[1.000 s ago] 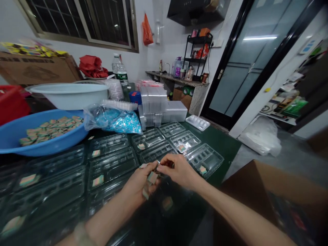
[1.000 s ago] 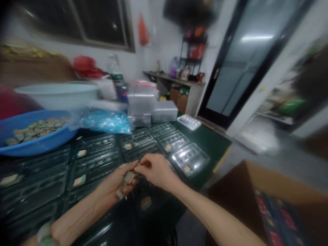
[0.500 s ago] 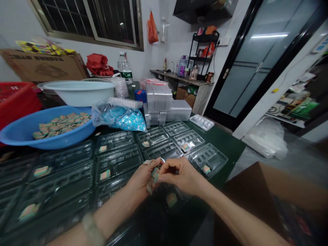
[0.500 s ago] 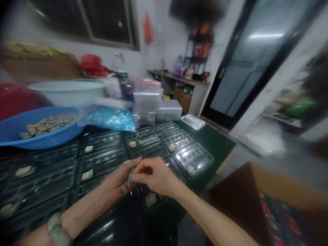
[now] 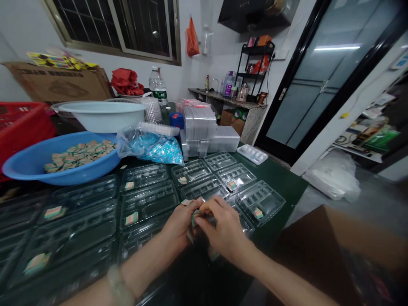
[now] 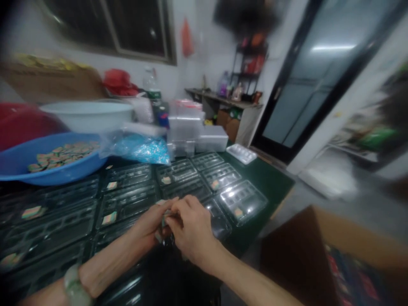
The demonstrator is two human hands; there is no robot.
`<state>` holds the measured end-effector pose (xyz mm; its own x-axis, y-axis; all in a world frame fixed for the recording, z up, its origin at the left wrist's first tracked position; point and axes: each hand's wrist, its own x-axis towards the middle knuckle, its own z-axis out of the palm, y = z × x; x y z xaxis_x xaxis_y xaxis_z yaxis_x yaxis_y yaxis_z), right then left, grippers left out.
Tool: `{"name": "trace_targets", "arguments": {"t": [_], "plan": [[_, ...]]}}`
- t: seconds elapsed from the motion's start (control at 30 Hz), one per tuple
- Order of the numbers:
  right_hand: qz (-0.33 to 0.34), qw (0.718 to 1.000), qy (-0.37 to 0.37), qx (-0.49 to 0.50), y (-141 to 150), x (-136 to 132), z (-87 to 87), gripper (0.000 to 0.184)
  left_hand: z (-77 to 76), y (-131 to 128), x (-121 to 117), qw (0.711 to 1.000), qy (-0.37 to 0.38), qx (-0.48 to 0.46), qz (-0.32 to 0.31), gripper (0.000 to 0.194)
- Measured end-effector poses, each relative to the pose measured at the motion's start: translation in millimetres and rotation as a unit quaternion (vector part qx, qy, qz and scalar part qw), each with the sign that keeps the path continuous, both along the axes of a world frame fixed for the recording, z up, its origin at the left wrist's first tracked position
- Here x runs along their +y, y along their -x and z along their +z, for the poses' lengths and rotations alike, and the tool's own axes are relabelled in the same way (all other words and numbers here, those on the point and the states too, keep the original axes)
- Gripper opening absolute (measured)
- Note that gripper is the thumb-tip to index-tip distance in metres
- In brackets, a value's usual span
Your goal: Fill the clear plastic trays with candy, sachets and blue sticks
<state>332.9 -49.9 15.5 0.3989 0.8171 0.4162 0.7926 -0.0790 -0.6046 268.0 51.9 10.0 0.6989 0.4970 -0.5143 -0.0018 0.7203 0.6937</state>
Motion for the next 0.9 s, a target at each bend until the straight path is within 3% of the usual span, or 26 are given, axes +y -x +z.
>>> {"name": "trace_targets", "arguments": {"t": [0.3, 0.43, 0.53, 0.6, 0.77, 0.9], "plan": [[0.061, 0.997, -0.054, 0.01, 0, 1, -12.3, 0.016, 1.3, -1, 3, 1.0, 0.015, -0.025, -0.011, 0.015], [0.061, 0.984, -0.063, 0.152, 0, 0, -8.0, 0.012, 0.7, 2, 0, 1.0, -0.016, -0.019, -0.009, 0.014], [0.053, 0.951, -0.074, 0.295, -7, 1, -7.0, 0.012, 1.8, 7, -1, 0.999, -0.043, -0.004, -0.023, 0.018], [0.04, 0.937, -0.088, 0.335, -12, 2, -7.9, 0.012, 3.6, 11, -2, 0.997, -0.068, 0.002, -0.038, 0.02], [0.029, 0.946, -0.091, 0.308, -18, 1, -7.3, 0.01, 11.3, 22, -7, 0.984, -0.166, 0.02, -0.061, 0.025], [0.003, 0.956, -0.086, 0.282, -16, -3, -3.5, 0.01, 19.3, 25, -13, 0.982, -0.181, 0.013, -0.058, 0.026]]}}
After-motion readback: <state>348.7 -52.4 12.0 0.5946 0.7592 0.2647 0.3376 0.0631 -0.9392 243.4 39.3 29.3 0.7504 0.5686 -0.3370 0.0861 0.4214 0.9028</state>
